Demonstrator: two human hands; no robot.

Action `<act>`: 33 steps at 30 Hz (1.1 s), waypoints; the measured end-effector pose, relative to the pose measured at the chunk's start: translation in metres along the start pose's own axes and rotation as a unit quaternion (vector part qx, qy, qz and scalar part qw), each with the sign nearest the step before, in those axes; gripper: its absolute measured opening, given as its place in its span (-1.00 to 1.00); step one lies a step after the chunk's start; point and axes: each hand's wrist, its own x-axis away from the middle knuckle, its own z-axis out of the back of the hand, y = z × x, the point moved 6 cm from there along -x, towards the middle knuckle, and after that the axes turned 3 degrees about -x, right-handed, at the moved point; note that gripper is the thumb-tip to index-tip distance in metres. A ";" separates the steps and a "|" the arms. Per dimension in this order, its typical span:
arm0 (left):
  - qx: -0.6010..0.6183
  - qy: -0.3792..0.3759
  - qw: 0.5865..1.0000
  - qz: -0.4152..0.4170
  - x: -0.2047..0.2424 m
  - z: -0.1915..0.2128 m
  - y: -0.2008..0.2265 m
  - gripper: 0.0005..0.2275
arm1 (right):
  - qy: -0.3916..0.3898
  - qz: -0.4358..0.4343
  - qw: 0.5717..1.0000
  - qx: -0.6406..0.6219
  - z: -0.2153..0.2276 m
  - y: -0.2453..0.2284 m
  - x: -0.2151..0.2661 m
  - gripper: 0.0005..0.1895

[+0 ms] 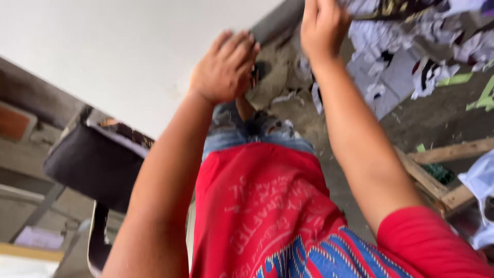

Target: The person cuts a large piece of black fabric on a table using shears. They then move to a sewing machine table to trim the edges of a smaller fabric piece. Finally, the person applies oil to the pivot point of the shears.

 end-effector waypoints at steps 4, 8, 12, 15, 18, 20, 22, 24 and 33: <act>-0.020 -0.050 0.998 0.044 0.011 -0.008 -0.003 -0.47 | -0.085 0.046 0.989 -0.115 0.064 -0.086 0.030 -0.74; -0.032 -0.036 0.998 0.033 0.007 -0.010 0.002 -0.49 | -0.091 0.072 0.988 -0.100 0.061 -0.093 0.050 -0.77; 0.008 -0.010 1.000 0.027 0.010 -0.003 0.005 -0.50 | -0.103 -0.005 0.995 -0.014 0.009 -0.027 0.006 -0.63; -0.023 -0.018 0.999 0.041 -0.003 0.001 -0.007 -0.53 | -0.022 0.042 0.999 -0.020 0.026 -0.022 -0.023 -0.73; -0.038 -0.056 0.995 0.072 0.007 -0.003 0.000 -0.48 | -0.065 0.091 0.990 -0.086 0.077 -0.082 0.017 -0.74; -0.066 -0.066 0.994 0.064 0.003 -0.007 -0.006 -0.46 | -0.108 0.083 0.974 -0.183 0.066 -0.084 0.060 -0.65; -0.072 -0.060 0.993 0.073 0.005 -0.004 0.000 -0.46 | -0.100 0.074 0.984 -0.127 0.062 -0.087 0.042 -0.88; -0.073 -0.059 0.992 0.082 0.006 -0.004 -0.002 -0.47 | -0.097 0.059 0.991 -0.070 0.037 -0.067 0.018 -0.76; -0.034 -0.051 0.994 0.087 0.010 0.000 0.002 -0.58 | -0.080 0.068 0.985 -0.140 0.087 -0.093 0.023 -0.84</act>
